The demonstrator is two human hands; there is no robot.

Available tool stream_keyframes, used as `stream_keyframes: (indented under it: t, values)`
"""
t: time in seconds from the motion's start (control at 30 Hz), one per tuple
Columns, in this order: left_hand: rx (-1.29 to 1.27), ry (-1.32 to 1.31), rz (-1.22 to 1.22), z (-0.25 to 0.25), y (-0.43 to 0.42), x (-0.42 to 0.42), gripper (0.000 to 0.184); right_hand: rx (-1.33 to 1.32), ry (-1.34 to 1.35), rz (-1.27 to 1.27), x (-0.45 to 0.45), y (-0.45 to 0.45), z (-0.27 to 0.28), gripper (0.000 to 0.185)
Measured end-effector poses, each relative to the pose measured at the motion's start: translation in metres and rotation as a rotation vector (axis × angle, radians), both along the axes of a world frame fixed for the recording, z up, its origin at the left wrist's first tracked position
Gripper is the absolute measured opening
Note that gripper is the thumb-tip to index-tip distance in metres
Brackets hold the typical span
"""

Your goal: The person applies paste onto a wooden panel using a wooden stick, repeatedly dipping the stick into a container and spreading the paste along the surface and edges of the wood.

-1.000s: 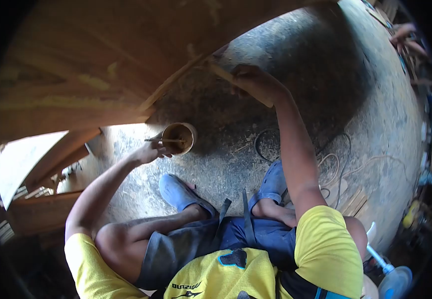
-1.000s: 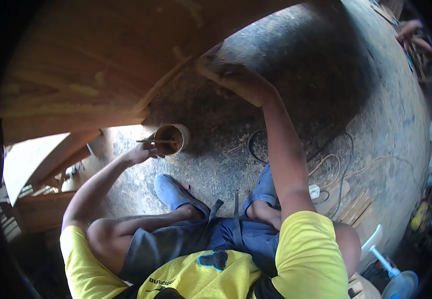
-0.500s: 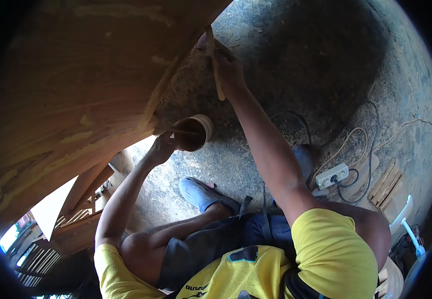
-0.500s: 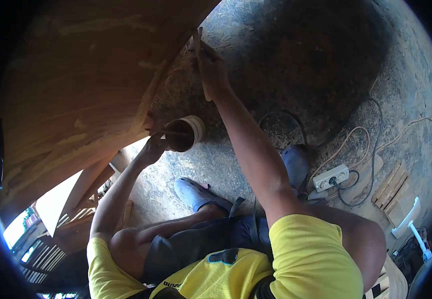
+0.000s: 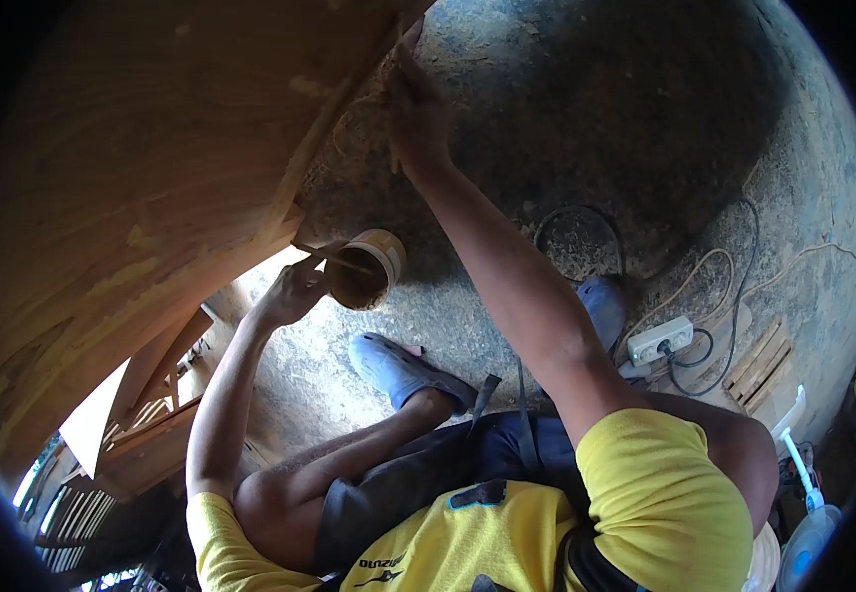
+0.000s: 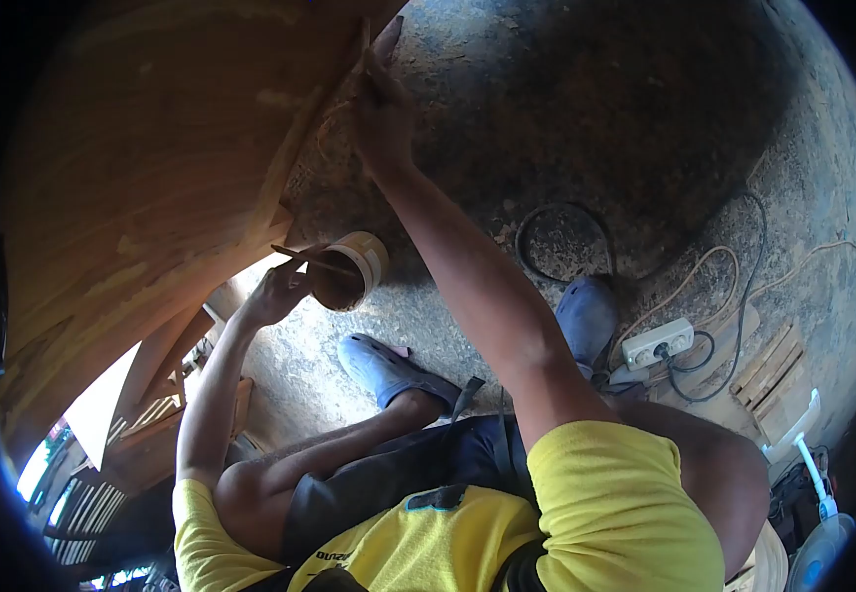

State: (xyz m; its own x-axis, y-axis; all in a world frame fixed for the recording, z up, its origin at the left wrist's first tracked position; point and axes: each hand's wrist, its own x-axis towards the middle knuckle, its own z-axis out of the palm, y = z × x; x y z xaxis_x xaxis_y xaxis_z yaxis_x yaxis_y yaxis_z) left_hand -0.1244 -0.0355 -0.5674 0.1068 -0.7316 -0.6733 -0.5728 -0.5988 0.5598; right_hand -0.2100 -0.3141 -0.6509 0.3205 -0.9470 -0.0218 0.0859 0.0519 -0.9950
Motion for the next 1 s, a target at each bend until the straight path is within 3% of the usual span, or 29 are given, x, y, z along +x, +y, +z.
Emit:
stream_keyframes:
  t: [0.17,0.43,0.53,0.73,1.0]
  values:
    - [-0.118,0.032,-0.022,-0.004,0.003,0.001,0.060,-0.006,-0.031,0.009,-0.007,0.024,-0.002,0.036]
    - [0.094,0.032,0.028,0.014,0.001,0.003,0.062,-0.035,-0.021,0.014,-0.021,-0.031,0.011,0.034]
    - [0.109,0.111,0.186,0.011,0.019,0.008,0.063,0.041,0.056,0.098,-0.022,-0.022,0.013,0.037]
    - [0.144,0.160,0.330,0.014,0.037,0.016,0.076,0.115,-0.068,0.082,-0.005,0.023,0.007,0.039]
    - [0.136,0.117,0.315,0.009,0.049,0.025,0.067,0.337,-0.233,0.171,-0.022,0.031,0.023,0.039]
